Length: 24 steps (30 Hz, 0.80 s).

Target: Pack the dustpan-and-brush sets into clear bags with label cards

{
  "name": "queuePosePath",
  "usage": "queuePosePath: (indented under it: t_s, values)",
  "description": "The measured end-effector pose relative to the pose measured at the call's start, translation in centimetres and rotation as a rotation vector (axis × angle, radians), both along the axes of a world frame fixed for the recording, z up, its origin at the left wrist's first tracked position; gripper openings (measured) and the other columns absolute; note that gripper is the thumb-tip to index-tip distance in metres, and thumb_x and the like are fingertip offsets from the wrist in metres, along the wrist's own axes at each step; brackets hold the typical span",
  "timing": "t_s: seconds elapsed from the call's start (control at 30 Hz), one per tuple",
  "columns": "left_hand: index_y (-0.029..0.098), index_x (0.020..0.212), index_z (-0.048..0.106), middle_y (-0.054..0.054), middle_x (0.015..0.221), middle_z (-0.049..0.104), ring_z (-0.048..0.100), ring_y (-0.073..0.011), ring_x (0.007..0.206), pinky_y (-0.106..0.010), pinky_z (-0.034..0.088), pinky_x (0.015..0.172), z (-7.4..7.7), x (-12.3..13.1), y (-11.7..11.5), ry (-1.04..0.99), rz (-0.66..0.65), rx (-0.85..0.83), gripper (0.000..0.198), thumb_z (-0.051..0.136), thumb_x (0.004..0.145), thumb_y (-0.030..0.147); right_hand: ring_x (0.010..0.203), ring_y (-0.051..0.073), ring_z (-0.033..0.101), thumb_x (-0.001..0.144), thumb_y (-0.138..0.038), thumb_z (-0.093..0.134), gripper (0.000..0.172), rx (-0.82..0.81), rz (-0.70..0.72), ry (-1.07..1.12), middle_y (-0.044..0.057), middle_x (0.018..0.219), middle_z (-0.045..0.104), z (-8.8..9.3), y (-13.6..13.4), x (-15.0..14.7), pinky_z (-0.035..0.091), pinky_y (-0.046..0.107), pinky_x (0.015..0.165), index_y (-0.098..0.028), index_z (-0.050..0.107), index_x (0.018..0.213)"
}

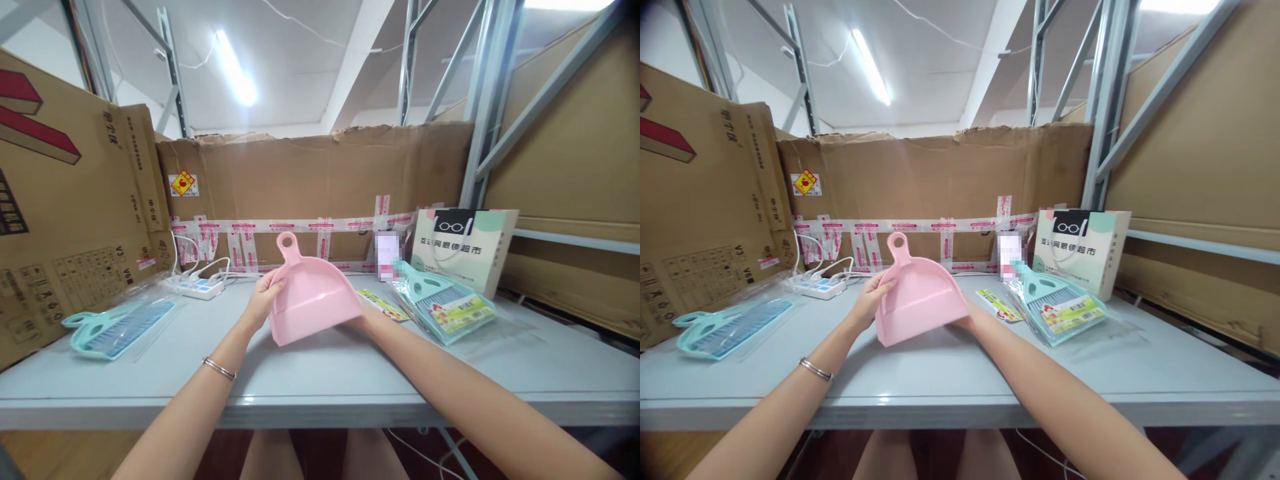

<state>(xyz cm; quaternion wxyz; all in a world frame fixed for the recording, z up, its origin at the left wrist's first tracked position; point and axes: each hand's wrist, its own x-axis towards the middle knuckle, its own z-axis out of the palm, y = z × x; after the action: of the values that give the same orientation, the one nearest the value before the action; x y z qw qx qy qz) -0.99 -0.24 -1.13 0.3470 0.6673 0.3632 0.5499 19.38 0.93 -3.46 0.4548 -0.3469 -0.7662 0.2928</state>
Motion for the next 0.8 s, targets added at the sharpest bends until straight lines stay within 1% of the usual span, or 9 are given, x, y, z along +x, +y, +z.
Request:
queuePosePath:
  t_s: [0.1, 0.17, 0.27, 0.33, 0.4, 0.5, 0.6, 0.7, 0.8]
  values:
    - [0.016, 0.107, 0.056, -0.006, 0.104, 0.064, 0.057, -0.0206, 0.095, -0.031, 0.045, 0.084, 0.3, -0.5, 0.3, -0.129, 0.303, 0.179, 0.035, 0.046, 0.079, 0.034, 0.074, 0.020, 0.056, 0.065, -0.029, 0.065, 0.006, 0.065, 0.058, -0.167, 0.003, 0.068, 0.063, 0.5, -0.7, 0.6, 0.043, 0.038, 0.080, -0.023, 0.064, 0.066]
    - [0.017, 0.113, 0.053, -0.008, 0.115, 0.059, 0.052, -0.0207, 0.107, -0.032, 0.040, 0.094, 0.6, -0.9, 0.1, -0.180, 0.505, 0.297, 0.036, 0.041, 0.084, 0.033, 0.075, 0.019, 0.055, 0.070, -0.029, 0.061, 0.008, 0.161, 0.068, -0.284, 0.004, 0.074, 0.064, 1.2, -1.4, 1.3, 0.042, 0.038, 0.081, -0.021, 0.063, 0.069]
    - [0.019, 0.123, 0.047, -0.009, 0.130, 0.049, 0.042, -0.0206, 0.121, -0.034, 0.030, 0.104, 1.0, -1.3, -0.2, -0.171, 0.634, 0.391, 0.039, 0.036, 0.088, 0.033, 0.074, 0.017, 0.055, 0.081, -0.032, 0.048, 0.018, 0.232, 0.008, -0.186, 0.004, 0.078, 0.063, 2.7, -2.6, 2.4, 0.043, 0.034, 0.074, -0.021, 0.062, 0.080]
    - [0.020, 0.125, 0.045, -0.008, 0.134, 0.047, 0.040, -0.0207, 0.124, -0.034, 0.029, 0.105, 0.9, -1.2, -0.2, -0.135, 0.595, 0.361, 0.040, 0.036, 0.088, 0.032, 0.069, 0.016, 0.054, 0.082, -0.037, 0.046, 0.022, 0.187, -0.015, -0.024, 0.003, 0.072, 0.060, 3.6, -3.3, 2.5, 0.044, 0.031, 0.068, -0.021, 0.061, 0.083]
    - [0.019, 0.123, 0.048, -0.008, 0.131, 0.050, 0.043, -0.0211, 0.122, -0.033, 0.032, 0.104, 0.6, -0.9, 0.0, -0.083, 0.478, 0.279, 0.041, 0.038, 0.086, 0.030, 0.064, 0.014, 0.052, 0.079, -0.041, 0.049, 0.025, 0.124, -0.009, 0.059, 0.001, 0.067, 0.057, 3.9, -3.7, 2.1, 0.043, 0.028, 0.062, -0.020, 0.062, 0.084]
    - [0.016, 0.116, 0.056, -0.008, 0.123, 0.057, 0.050, -0.0225, 0.115, -0.034, 0.039, 0.098, 0.1, -0.1, 0.4, 0.003, 0.178, 0.146, 0.040, 0.046, 0.079, 0.030, 0.061, 0.013, 0.050, 0.077, -0.042, 0.051, 0.026, 0.106, -0.025, 0.089, 0.000, 0.064, 0.056, 3.4, -3.9, 0.6, 0.042, 0.027, 0.059, -0.020, 0.062, 0.085]
    - [0.016, 0.114, 0.059, -0.008, 0.120, 0.059, 0.053, -0.0237, 0.110, -0.033, 0.043, 0.092, -0.3, 0.8, 0.2, 0.003, -0.083, 0.029, 0.044, 0.054, 0.074, 0.037, 0.061, 0.013, 0.050, 0.082, -0.038, 0.046, 0.024, 0.172, -0.110, 0.106, 0.000, 0.067, 0.056, 2.5, -3.8, -1.0, 0.042, 0.027, 0.060, -0.020, 0.060, 0.089]
    - [0.016, 0.111, 0.062, -0.008, 0.116, 0.062, 0.055, -0.0242, 0.106, -0.031, 0.043, 0.089, -0.3, 1.4, -0.2, -0.056, -0.163, -0.064, 0.048, 0.057, 0.074, 0.047, 0.068, 0.015, 0.054, 0.086, -0.030, 0.041, 0.020, 0.283, -0.219, 0.071, 0.002, 0.076, 0.060, 1.9, -3.8, -1.8, 0.043, 0.028, 0.066, -0.021, 0.057, 0.094]
    - [0.014, 0.110, 0.063, -0.009, 0.106, 0.066, 0.058, -0.0230, 0.099, -0.032, 0.042, 0.087, -0.1, 1.5, -0.7, -0.084, -0.190, -0.113, 0.055, 0.048, 0.078, 0.057, 0.078, 0.018, 0.054, 0.086, -0.023, 0.040, 0.018, 0.447, -0.356, -0.011, 0.006, 0.085, 0.061, 1.9, -3.8, -1.7, 0.042, 0.031, 0.073, -0.019, 0.056, 0.094]
